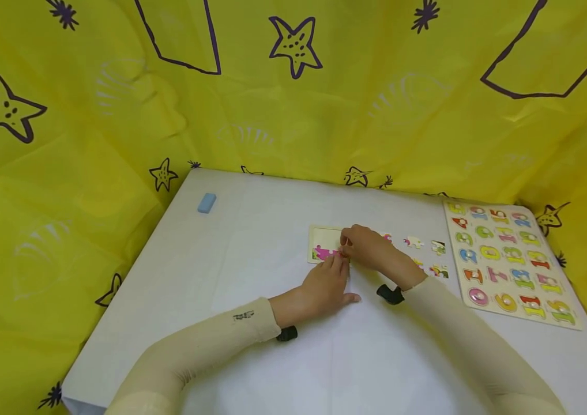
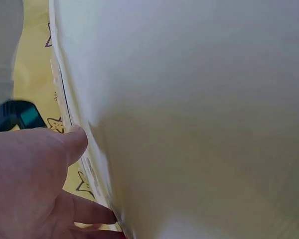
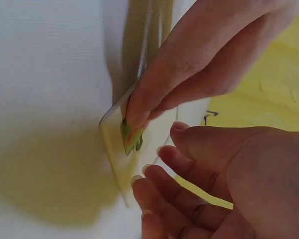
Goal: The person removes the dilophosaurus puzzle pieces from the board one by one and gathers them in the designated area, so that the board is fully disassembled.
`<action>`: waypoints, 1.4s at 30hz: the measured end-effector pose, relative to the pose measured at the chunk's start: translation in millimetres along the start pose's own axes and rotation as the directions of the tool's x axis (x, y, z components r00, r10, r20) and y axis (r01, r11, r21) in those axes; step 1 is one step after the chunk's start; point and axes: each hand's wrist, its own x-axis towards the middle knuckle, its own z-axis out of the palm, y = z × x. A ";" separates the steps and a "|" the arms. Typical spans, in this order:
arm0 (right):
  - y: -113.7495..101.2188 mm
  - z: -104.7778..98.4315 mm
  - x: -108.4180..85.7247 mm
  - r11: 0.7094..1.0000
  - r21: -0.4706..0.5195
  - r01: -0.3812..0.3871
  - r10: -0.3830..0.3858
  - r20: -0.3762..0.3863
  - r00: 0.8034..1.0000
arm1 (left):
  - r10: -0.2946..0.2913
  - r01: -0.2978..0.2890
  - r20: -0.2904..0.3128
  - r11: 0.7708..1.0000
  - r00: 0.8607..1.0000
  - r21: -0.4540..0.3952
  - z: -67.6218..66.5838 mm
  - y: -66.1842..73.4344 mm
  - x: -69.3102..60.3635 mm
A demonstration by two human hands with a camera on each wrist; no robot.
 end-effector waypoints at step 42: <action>-44.0 6.2 35.7 0.997 -0.071 0.024 -0.013 0.143 0.990 | 0.028 -0.017 0.054 0.982 0.998 -0.186 0.4 -7.0 -9.5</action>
